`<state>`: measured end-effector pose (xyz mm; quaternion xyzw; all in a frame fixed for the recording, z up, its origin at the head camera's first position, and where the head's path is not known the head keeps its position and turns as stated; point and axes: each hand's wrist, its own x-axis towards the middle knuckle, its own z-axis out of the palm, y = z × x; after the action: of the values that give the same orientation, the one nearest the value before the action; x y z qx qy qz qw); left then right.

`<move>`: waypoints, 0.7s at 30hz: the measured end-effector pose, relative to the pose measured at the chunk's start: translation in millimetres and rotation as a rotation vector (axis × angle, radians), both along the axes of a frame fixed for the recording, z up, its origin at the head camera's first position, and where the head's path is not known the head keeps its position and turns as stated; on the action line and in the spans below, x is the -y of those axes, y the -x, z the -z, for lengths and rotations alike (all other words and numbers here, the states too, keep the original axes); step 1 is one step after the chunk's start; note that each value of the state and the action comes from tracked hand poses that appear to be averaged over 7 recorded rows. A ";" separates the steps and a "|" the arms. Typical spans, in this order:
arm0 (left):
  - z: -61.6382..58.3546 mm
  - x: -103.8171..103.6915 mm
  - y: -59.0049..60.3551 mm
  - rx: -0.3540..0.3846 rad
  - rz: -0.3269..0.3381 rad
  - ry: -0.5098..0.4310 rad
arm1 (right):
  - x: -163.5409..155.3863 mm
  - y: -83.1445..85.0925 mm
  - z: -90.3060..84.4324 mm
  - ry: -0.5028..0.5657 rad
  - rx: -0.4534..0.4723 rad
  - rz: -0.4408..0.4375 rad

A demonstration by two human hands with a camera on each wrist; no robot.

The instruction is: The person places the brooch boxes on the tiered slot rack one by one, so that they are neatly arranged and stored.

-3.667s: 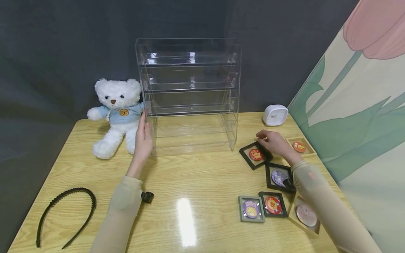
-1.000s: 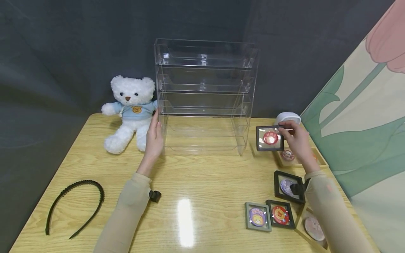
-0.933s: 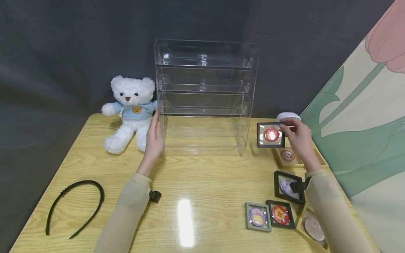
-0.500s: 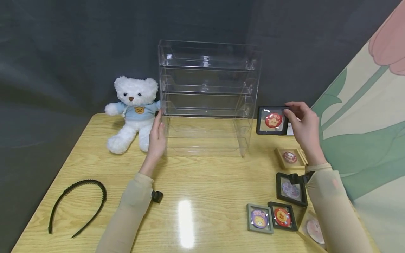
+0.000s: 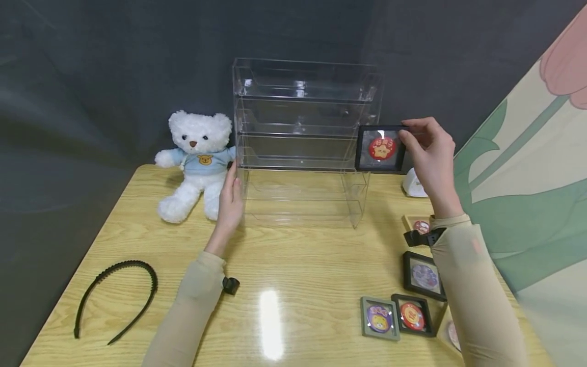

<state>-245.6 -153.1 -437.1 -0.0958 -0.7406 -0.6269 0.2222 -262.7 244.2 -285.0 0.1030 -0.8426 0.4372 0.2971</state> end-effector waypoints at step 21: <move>2.5 -0.2 1.5 -0.004 -0.010 0.020 | 62.0 40.1 -34.8 0.102 -0.084 -0.128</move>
<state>-247.2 -152.9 -439.6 -0.0958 -0.7467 -0.6182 0.2259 -302.8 182.2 -250.2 0.1596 -0.7977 0.4930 0.3086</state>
